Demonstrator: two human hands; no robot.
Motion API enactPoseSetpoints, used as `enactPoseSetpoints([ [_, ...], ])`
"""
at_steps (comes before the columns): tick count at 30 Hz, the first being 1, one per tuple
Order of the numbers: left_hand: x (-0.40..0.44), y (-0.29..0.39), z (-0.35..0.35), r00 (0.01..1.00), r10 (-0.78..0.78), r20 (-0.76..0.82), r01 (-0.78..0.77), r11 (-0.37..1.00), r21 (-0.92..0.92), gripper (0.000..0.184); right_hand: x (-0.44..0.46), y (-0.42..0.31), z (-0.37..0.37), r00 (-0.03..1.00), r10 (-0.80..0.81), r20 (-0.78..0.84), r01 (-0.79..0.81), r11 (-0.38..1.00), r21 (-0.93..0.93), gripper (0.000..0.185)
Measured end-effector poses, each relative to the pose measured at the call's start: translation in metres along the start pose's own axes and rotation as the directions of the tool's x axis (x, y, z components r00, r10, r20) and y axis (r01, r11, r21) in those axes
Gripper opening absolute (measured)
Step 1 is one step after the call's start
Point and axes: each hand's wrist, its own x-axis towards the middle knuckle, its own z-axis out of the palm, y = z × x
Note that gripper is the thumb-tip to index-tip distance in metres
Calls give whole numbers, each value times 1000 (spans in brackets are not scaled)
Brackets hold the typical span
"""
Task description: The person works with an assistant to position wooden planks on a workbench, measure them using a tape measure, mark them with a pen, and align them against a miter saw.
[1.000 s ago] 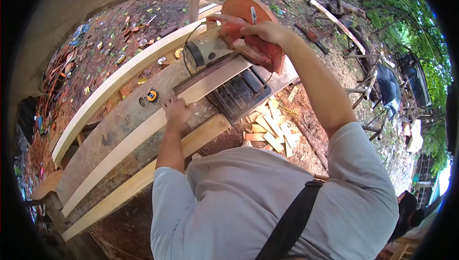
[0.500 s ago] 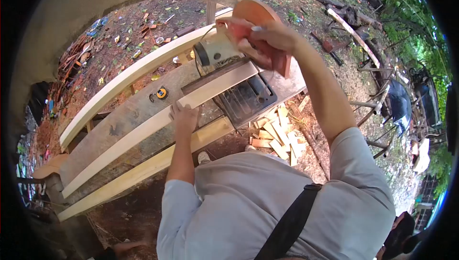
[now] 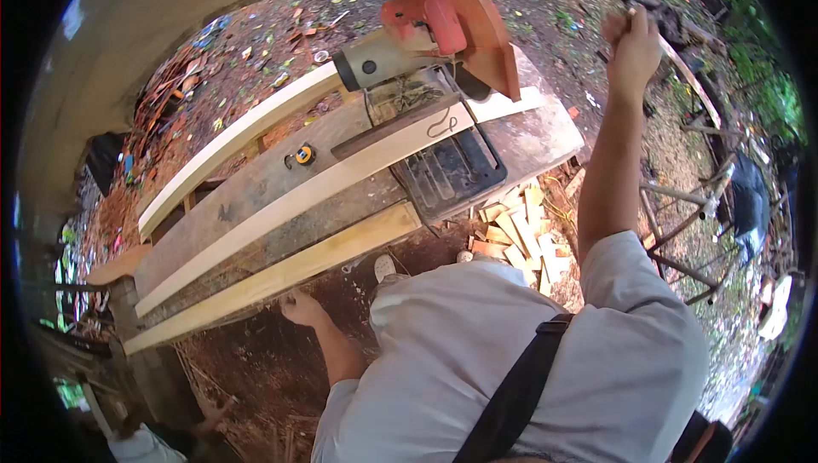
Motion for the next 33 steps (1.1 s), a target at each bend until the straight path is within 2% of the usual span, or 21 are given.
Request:
enactPoseSetpoints([
  [1, -11, -6, -11, 993, -108, -35, 111, 990, 90, 46, 11, 58, -33, 999, -1, -33, -4, 989, -149, 27],
  [2, -22, -16, -19, 964, -262, 53, 252, 956, 149, 46, -3, 104, -51, 975, 212, -64, -220, 961, -168, 34],
  [3, -34, -31, -27, 900, -414, 133, 381, 899, 216, 46, -18, 155, -63, 811, 554, -187, -525, 831, 186, 31],
  [4, -52, -66, -22, 866, -474, 162, 451, 878, 158, 46, -33, 238, -102, 661, 739, -133, -746, 666, -13, 24],
  [5, -71, -100, -17, 826, -531, 189, 521, 847, 105, 46, -69, 230, -90, 571, 787, -233, -816, 576, -54, 25],
  [7, -114, -151, -24, 747, -558, 361, 524, 829, 198, 46, -109, 267, -105, 450, 890, 68, -876, 455, -159, 31],
  [9, -153, -171, -43, 660, -537, 525, 406, 843, 352, 47, -131, 273, -85, 257, 964, 71, -956, 264, -125, 34],
  [11, -178, -181, -56, 599, -507, 620, 298, 859, 416, 47, -142, 312, -79, 198, 960, 199, -969, 222, -105, 47],
  [14, -190, -189, -74, 582, -481, 655, 241, 872, 426, 47, -147, 312, -51, 81, 979, 186, -977, 115, -178, 47],
  [15, -191, -187, -81, 592, -486, 644, 261, 871, 417, 48, -153, 362, -62, 132, 965, 225, -956, 184, -229, 54],
  [17, -196, -184, -95, 604, -516, 608, 346, 856, 383, 48, -155, 388, -54, 82, 980, 183, -984, 108, -140, 47],
  [19, -200, -154, -108, 586, -587, 559, 524, 800, 292, 48, -153, 461, -78, 116, 858, 501, -977, 189, -97, 38],
  [20, -200, -133, -115, 562, -632, 534, 632, 744, 216, 49, -152, 431, -59, 110, 955, 274, -988, 135, -73, 36],
  [21, -197, -108, -122, 540, -673, 505, 719, 681, 138, 49, -147, 453, -70, 50, 960, 274, -997, 66, -50, 27],
  [22, -196, -97, -124, 531, -704, 471, 767, 636, 87, 49, -142, 521, -106, 197, 764, 614, -975, 216, 44, 18],
  [23, -194, -103, -123, 532, -721, 444, 784, 617, 62, 49, -151, 448, -99, 246, 786, 567, -969, 183, 167, 10],
  [26, -191, -225, -75, 611, -728, 312, 700, 681, 215, 56, -165, 391, -150, 523, 788, 326, -841, 539, 47, 13],
  [27, -191, -225, -71, 659, -656, 368, 615, 752, 238, 57, -172, 377, -175, 587, 778, 223, -799, 601, 6, 17],
  [30, -188, -245, -57, 738, -405, 539, 309, 914, 264, 60, -207, 310, -230, 575, 812, -99, -801, 584, 130, 14],
  [32, -181, -292, -28, 562, -660, 498, 389, 743, 545, 53, -236, 274, -266, 487, 847, -212, -844, 519, 133, 17],
  [33, -174, -270, -46, 595, -522, 611, 151, 820, 553, 52, -252, 262, -281, 440, 864, -247, -868, 479, 129, 18],
])
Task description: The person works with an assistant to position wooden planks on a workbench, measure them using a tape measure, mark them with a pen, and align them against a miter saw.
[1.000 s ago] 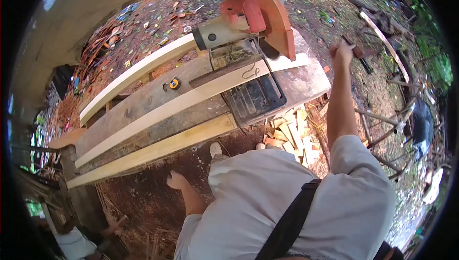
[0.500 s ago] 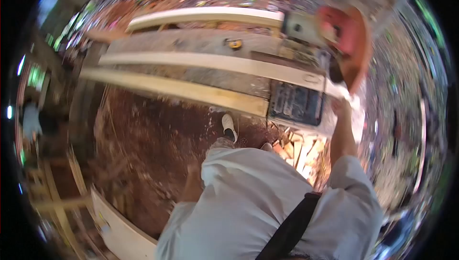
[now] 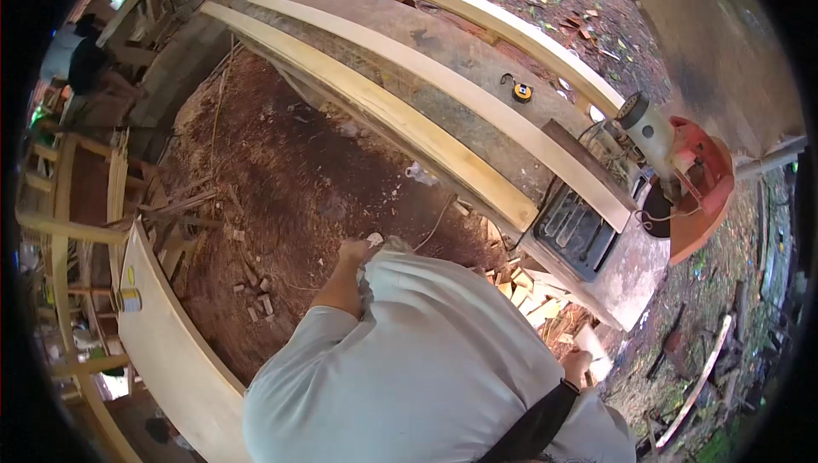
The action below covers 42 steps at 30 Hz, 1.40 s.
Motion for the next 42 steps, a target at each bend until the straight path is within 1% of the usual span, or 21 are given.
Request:
enactPoseSetpoints([
  [2, -52, 31, -54, 932, 361, 11, -341, 868, 361, 51, -29, 14, -33, 994, 91, -68, -92, 996, -20, 21],
  [4, -23, 11, -56, 906, 420, 54, -408, 832, 376, 46, -55, 30, -64, 974, 187, -126, -192, 981, -30, 24],
  [8, 79, -61, -38, 958, 288, 10, -288, 957, 14, 36, -116, 62, -65, 917, 350, -190, -360, 933, -22, 30],
  [9, 74, -60, -53, 991, 132, -19, -134, 973, -188, 31, -125, 72, -60, 905, 374, -205, -393, 918, -62, 32],
  [10, 69, -60, -71, 999, -36, -18, 26, 923, -385, 29, -133, 80, -50, 900, 375, -221, -412, 897, -158, 34],
  [11, 68, -60, -89, 1000, -16, -11, 10, 927, -374, 29, -146, 87, -37, 902, 372, -220, -428, 836, -342, 35],
  [14, 73, -56, -141, 875, 478, 78, -479, 878, -8, 26, -223, 114, 19, 940, 341, -8, -183, 484, -855, 33],
  [18, 46, -15, -198, 984, 65, 165, -11, 951, -309, 38, -298, 220, 78, 841, 495, 216, 63, 306, -950, 26],
  [20, 118, -43, -177, 875, 427, 227, -471, 858, 203, 50, -340, 254, 120, 580, 697, 421, 335, 267, -904, 28],
  [21, 140, -51, -168, 913, 376, 160, -401, 900, 171, 55, -347, 280, 142, 444, 700, 560, 740, 66, -669, 32],
  [24, 164, -48, -165, 944, 280, 174, -301, 948, 107, 64, -491, 234, 264, 256, 828, 498, 698, 198, -689, 37],
  [26, 148, -34, -184, 961, 214, 176, -219, 976, 11, 67, -567, 201, 339, 300, 823, 483, 840, 12, -542, 30],
  [28, 138, -31, -203, 959, 152, 237, -120, 982, -144, 64, -505, 250, 373, -4, 842, 540, 760, 354, -545, 24],
  [30, 159, -57, -192, 960, 204, 192, -206, 979, -13, 61, -552, 235, 434, -164, 708, 687, 761, 534, -369, 17],
  [32, 147, -64, -219, 982, 104, 159, -58, 961, -271, 58, -496, 304, 496, -216, 696, 685, 733, 579, -358, 18],
  [34, 119, -73, -264, 965, 197, 172, -187, 980, -68, 52, -479, 366, 558, -160, 292, 943, 895, 446, 14, 19],
  [35, 117, -86, -273, 959, 232, 165, -248, 965, 81, 49, -529, 352, 578, 29, 387, 922, 930, 327, -166, 28],
  [36, 143, -120, -248, 958, 250, 140, -282, 906, 315, 44, -554, 367, 594, -15, 396, 918, 928, 347, -135, 28],
  [38, 151, -163, -232, 962, 271, 33, -269, 921, 283, 38, -576, 387, 624, -110, 340, 934, 970, 241, 27, 40],
  [40, 132, -158, -264, 986, -119, -120, 135, 981, 136, 36, -555, 447, 650, -100, 360, 928, 966, 259, 3, 53],
  [42, 135, -144, -287, 980, -200, 1, 199, 972, 124, 36, -595, 444, 648, -142, 414, 899, 937, 350, -13, 66],
])
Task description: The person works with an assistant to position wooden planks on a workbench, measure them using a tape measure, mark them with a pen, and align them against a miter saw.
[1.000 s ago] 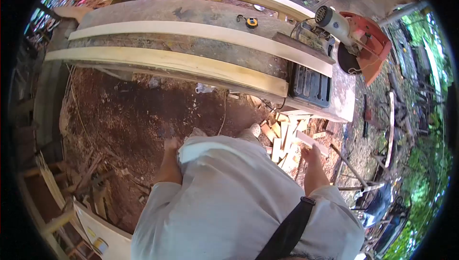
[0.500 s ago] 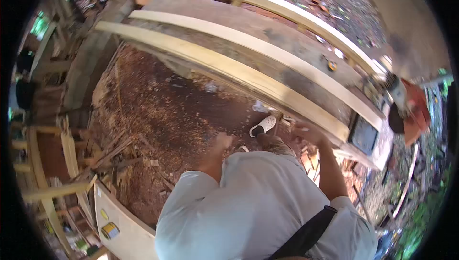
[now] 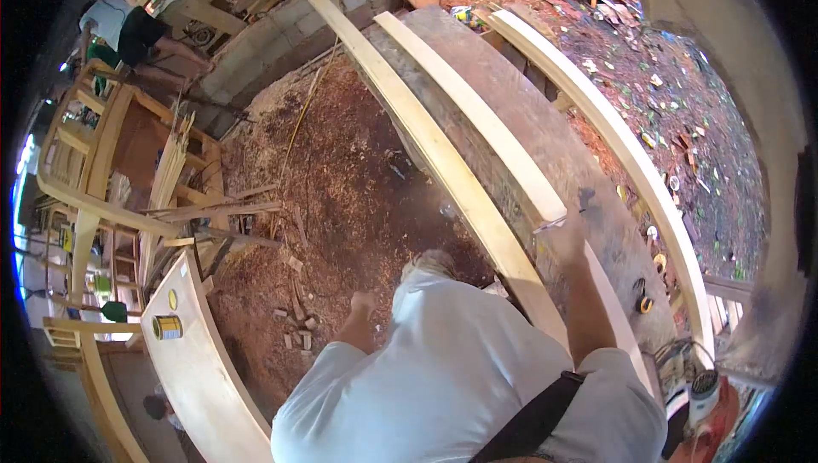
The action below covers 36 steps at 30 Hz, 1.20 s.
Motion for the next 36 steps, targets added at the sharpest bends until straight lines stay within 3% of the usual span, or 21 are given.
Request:
enactPoseSetpoints([
  [1, 3, 5, -9, 991, -49, 122, 48, 999, 12, 36, 1, 1, 7, 1000, 6, 17, -6, 1000, -5, 66],
  [3, 22, 23, -29, 997, -76, 29, 77, 995, -55, 26, 3, 5, 22, 995, -65, -78, 43, 966, -256, 60],
  [4, 39, 31, -38, 984, -91, -153, 65, 983, -171, 24, 5, 4, 27, 990, -87, -109, 45, 940, -338, 58],
  [5, 60, 41, -48, 864, -137, -485, -66, 923, -379, 24, 2, 2, 31, 991, -33, -132, -34, 880, -475, 58],
  [6, 85, 46, -72, 727, -208, -655, -205, 844, -495, 26, 2, 0, 31, 987, 18, -160, -113, 791, -601, 58],
  [8, 130, 52, -153, 870, -347, -349, -44, 652, -757, 34, 6, -10, 25, 979, 144, -143, -201, 790, -580, 59],
  [10, 84, 119, -309, 738, -392, -550, -134, 713, -689, 33, 18, -7, 25, 948, 280, -153, -317, 769, -556, 60],
  [12, 153, 131, -368, 512, -282, -811, -389, 765, -512, 36, 19, 11, 21, 984, 177, -34, -167, 826, -538, 61],
  [14, 173, 174, -444, 473, -124, -872, -633, 640, -435, 38, 21, 4, 18, 958, 282, -48, -262, 798, -543, 63],
  [16, 201, 215, -498, 712, 41, -701, -589, 579, -564, 47, 22, 0, 12, 958, 287, 4, -243, 817, -522, 69],
  [19, 285, 261, -521, 857, 193, -478, -509, 463, -726, 40, 7, -16, 22, 969, 248, -8, -227, 870, -437, 79],
  [20, 287, 271, -530, 882, 309, -355, -447, 315, -837, 47, 19, -53, 15, 901, 429, 65, -395, 872, -289, 79],
  [21, 287, 281, -540, 882, 416, -222, -323, 192, -927, 57, 20, -53, 22, 954, 298, 39, -264, 893, -364, 68],
  [22, 328, 276, -527, 829, 411, -378, -453, 99, -886, 47, 34, -88, 17, 982, 186, -23, -179, 890, -419, 65],
  [24, 350, 264, -539, 594, 421, -685, -804, 273, -529, 38, 62, -144, 7, 992, 112, -51, -123, 891, -437, 63],
  [25, 346, 253, -554, 559, 357, -748, -828, 294, -479, 40, 68, -166, 16, 988, 149, -33, -150, 905, -399, 62],
  [27, 313, 246, -602, 748, 123, -652, -661, 226, -715, 44, 91, -197, 18, 981, 195, 7, -183, 929, -323, 59],
  [30, 369, 207, -671, 823, -251, -509, -450, 260, -855, 50, 121, -196, 53, 993, -99, -58, 66, 909, -412, 54],
  [32, 394, 159, -722, 721, -182, -669, -397, 682, -614, 53, 146, -218, 50, 984, -166, -66, 118, 883, -455, 53],
  [34, 297, 191, -743, 711, -367, -600, -544, 255, -800, 43, 161, -225, 50, 972, -234, -27, 204, 894, -400, 49],
  [36, 294, 187, -760, 679, -323, -659, -611, 250, -751, 42, 170, -250, 26, 984, -179, 6, 168, 911, -377, 49],
])
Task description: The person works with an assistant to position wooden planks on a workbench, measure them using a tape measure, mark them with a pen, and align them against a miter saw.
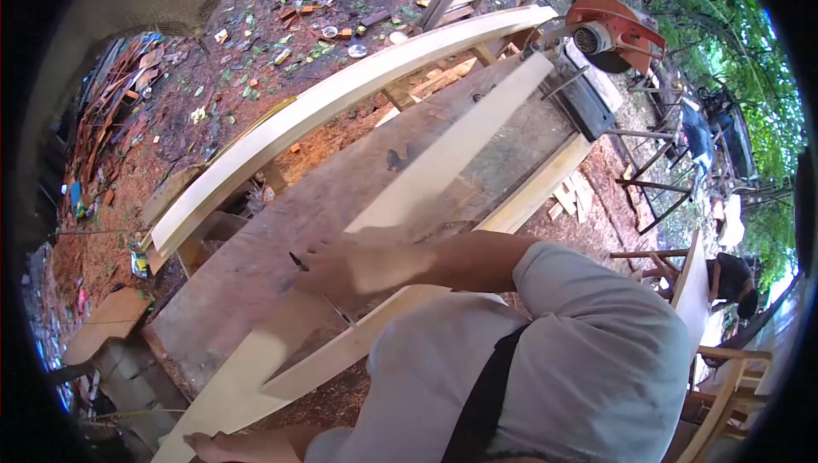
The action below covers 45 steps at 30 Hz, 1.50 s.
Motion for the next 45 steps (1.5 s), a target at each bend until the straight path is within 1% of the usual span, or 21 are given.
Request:
enactPoseSetpoints([
  [6, 8, 32, -13, 961, 262, 87, -241, 950, -200, 36, 11, 54, -66, 990, 97, 99, -85, 989, -117, 61],
  [8, -53, 64, 14, 975, 213, 61, -181, 923, -339, 43, -7, 98, -81, 990, 129, -50, -134, 985, -105, 66],
  [10, 44, 3, 28, 949, 208, 237, -68, 868, -492, 36, -25, 154, -88, 987, 98, -128, -124, 968, -220, 69],
  [12, -11, 15, 58, 931, 148, 335, 55, 847, -529, 33, -44, 214, -91, 975, 192, -115, -215, 945, -246, 69],
  [14, 3, -18, 92, 852, 163, 497, 97, 885, -456, 34, -72, 272, -89, 960, 190, -206, -242, 934, -265, 66],
  [18, -74, -22, 184, 820, -54, 570, 305, 884, -355, 37, -122, 348, -95, 920, 336, -204, -378, 896, -231, 64],
  [24, -156, -55, 281, 753, -117, 648, 373, 887, -273, 40, -168, 403, -106, 840, 522, -152, -543, 809, -224, 59],
  [26, -205, -37, 293, 679, -263, 686, 496, 853, -164, 39, -176, 415, -104, 789, 593, -158, -596, 679, -429, 56],
  [27, -197, -51, 298, 599, -24, 800, -51, 996, 68, 42, -178, 428, -94, 791, 594, -147, -594, 688, -417, 56],
  [29, -189, -73, 313, 343, -31, 939, -579, 780, 238, 41, -183, 459, -66, 334, 835, -438, -943, 297, -152, 65],
  [30, -200, -86, 328, 304, 41, 952, -642, 747, 173, 41, -185, 463, -59, 221, 851, -476, -971, 240, -22, 65],
  [31, -225, -98, 344, 301, 65, 951, -603, 786, 137, 41, -181, 470, -52, 126, 861, -492, -973, 204, 108, 65],
  [33, -272, -114, 371, 448, -47, 893, -78, 993, 91, 41, -191, 496, -25, 338, 758, -558, -918, 395, -19, 50],
  [34, -288, -115, 384, 500, -193, 844, 310, 950, 33, 42, -185, 502, -20, 515, 722, -462, -853, 487, -188, 47],
  [35, -301, -115, 395, 541, -307, 783, 540, 840, -43, 42, -182, 511, -14, 682, 642, -350, -730, 562, -388, 43],
  [37, -321, -115, 417, 602, -459, 654, 722, 662, -201, 42, -173, 531, 5, 836, 492, -241, -527, 602, -600, 38],
  [39, -332, -119, 437, 637, -541, 550, 752, 593, -287, 43, -169, 564, 48, 496, 774, -394, -864, 483, -138, 50],
  [40, -333, -126, 447, 644, -573, 507, 754, 586, -296, 44, -143, 511, 37, 307, 826, -473, -882, 434, 186, 56],
  [41, -326, -137, 455, 633, -605, 483, 766, 581, -275, 45, -123, 480, 27, 322, 818, -477, -875, 449, 179, 56],
  [43, -311, -168, 473, 591, -694, 411, 800, 567, -194, 48, -106, 442, 18, 232, 940, -248, -963, 258, 77, 69],
  [45, -288, -224, 506, 673, -684, 281, 736, 654, -175, 47, -112, 438, 30, 312, 886, -344, -941, 338, 19, 66],
])
